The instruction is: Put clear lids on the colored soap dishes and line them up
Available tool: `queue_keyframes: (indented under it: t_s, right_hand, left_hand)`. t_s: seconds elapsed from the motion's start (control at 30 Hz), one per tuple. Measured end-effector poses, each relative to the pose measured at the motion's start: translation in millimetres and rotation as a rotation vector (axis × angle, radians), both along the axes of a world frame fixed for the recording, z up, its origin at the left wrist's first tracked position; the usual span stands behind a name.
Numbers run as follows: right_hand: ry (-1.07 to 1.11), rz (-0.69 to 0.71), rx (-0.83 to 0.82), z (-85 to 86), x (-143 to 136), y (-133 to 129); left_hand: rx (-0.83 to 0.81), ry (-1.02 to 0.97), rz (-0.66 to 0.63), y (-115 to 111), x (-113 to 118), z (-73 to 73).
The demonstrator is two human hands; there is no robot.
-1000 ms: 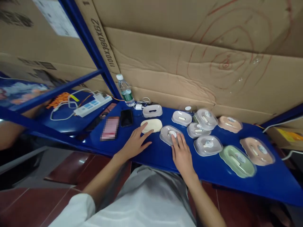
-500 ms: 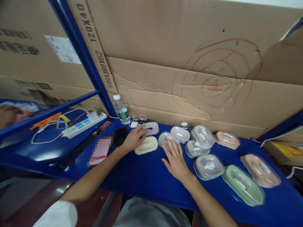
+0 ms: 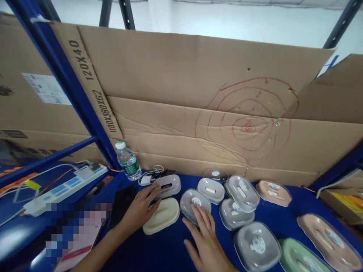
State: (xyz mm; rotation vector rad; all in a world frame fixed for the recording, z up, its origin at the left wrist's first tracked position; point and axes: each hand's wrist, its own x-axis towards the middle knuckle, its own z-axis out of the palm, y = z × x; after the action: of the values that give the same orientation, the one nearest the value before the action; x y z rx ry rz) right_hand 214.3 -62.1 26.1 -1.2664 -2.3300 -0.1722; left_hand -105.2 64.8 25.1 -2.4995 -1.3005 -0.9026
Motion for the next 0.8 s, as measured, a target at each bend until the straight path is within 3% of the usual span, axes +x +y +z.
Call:
queue_keyframes:
  t_s: [0.2,0.3,0.57,0.8]
  right_hand:
    - [-0.019,0.038,0.165,-48.5,11.7,18.3]
    - [0.042,0.007,0.171,-53.9,11.6,16.3]
    - [0.183,-0.039,0.166,-23.2,8.8,10.5]
    - [0.219,-0.028,0.085,19.6,-3.0,1.3]
  left_hand:
    - [0.033,0.055,0.002,6.3,-5.9,-9.8]
    - [0.003,0.031,-0.010,7.4,-7.6,-9.7]
    - [-0.052,0.058,-0.054,1.6,-6.6,-3.6]
    - [-0.035,0.048,-0.048,-0.1,-1.3,-4.9]
